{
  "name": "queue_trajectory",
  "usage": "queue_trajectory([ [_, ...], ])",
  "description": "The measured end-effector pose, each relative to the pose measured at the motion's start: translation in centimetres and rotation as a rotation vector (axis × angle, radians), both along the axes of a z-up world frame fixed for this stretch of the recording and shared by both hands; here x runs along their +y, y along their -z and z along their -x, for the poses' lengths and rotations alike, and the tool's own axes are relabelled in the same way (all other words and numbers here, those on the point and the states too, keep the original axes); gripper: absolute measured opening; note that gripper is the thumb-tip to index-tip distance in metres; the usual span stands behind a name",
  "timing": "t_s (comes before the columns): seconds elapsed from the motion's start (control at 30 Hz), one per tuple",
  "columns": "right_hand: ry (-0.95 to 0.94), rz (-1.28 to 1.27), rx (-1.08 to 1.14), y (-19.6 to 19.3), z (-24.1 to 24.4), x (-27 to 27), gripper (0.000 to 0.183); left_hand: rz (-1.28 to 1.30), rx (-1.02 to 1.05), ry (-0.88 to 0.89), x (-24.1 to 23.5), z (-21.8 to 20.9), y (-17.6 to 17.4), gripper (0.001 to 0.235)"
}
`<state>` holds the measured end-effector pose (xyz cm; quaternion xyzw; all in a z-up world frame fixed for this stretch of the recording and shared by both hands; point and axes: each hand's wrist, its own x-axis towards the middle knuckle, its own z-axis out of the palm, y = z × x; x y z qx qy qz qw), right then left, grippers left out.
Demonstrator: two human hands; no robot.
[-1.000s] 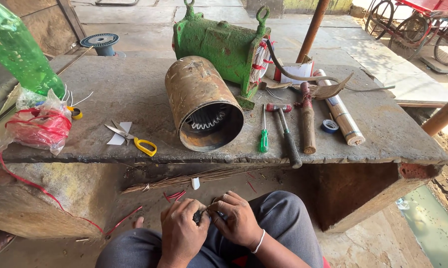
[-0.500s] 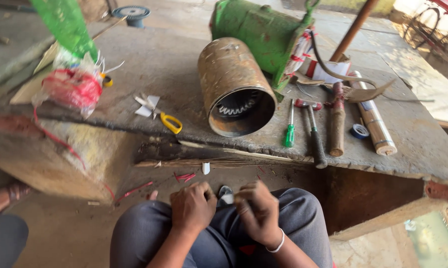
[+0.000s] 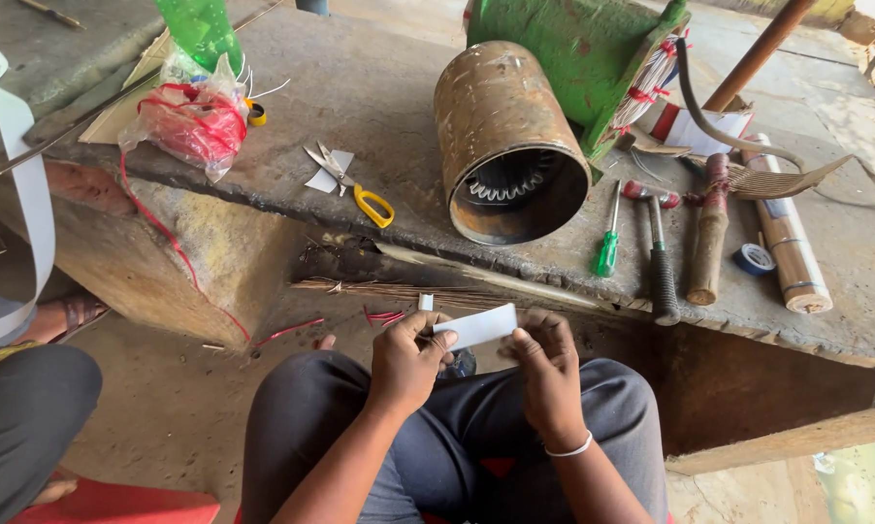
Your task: The person folds white insulating tape around small copper wire ends and places them into slots inside a cylindrical metal stator. The person repeats this process multiple times, handling the tape and wires by hand.
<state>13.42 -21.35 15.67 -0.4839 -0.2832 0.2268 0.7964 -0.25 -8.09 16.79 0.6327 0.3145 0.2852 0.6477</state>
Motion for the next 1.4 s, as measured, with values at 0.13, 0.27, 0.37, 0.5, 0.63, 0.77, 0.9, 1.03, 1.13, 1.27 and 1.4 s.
queue_trajectory([
  [0.13, 0.272, 0.195, -1.064, -3.0, 1.8, -0.5, 0.06, -0.36, 0.099, -0.031, -0.4, 0.5, -1.4, 0.017],
  [0.27, 0.219, 0.28, -1.381, -3.9, 3.0, -0.3, 0.048, -0.552, 0.147, 0.011, -1.0, 1.0, -2.3, 0.019],
  [0.37, 0.157, 0.337, -1.321, -3.3, 2.8, -0.2, 0.03, -0.422, 0.197, 0.045, -1.0, 1.2, -2.6, 0.019],
  [0.5, 0.146, 0.322, -1.049, -1.5, 2.3, -0.3, 0.018, -0.323, 0.134, 0.14, -0.4, 1.1, -2.7, 0.028],
  [0.63, 0.039, 0.284, -0.802, -0.5, 1.9, -0.5, 0.015, -0.374, 0.065, 0.158, -0.3, 1.2, -2.5, 0.031],
  [0.77, -0.031, 0.303, -0.756, -1.1, 2.0, -0.7, 0.033, -0.312, 0.073, 0.125, 0.0, 1.1, -2.3, 0.023],
  [0.9, -0.234, 0.231, -0.847, -3.2, 1.8, -0.8, 0.027, -0.274, 0.048, 0.057, 0.3, 1.0, -2.3, 0.022],
  [1.03, -0.316, 0.276, -0.861, -4.5, 1.6, -0.4, 0.039, -0.238, -0.024, -0.01, 0.6, 0.9, -2.3, 0.024],
  [1.13, -0.311, 0.448, -0.695, -4.6, 0.7, 0.7, 0.049, -0.236, -0.048, -0.079, 0.8, 0.9, -2.4, 0.034],
  [1.27, -0.216, 0.104, -0.447, -5.0, -2.4, 5.0, 0.012, -0.236, -0.096, -0.128, 1.0, 1.2, -2.4, 0.034],
  [1.4, 0.101, 0.345, -0.612, -6.2, -5.2, 10.1, 0.041, -0.16, -0.134, -0.07, 0.9, 1.4, -2.6, 0.034],
])
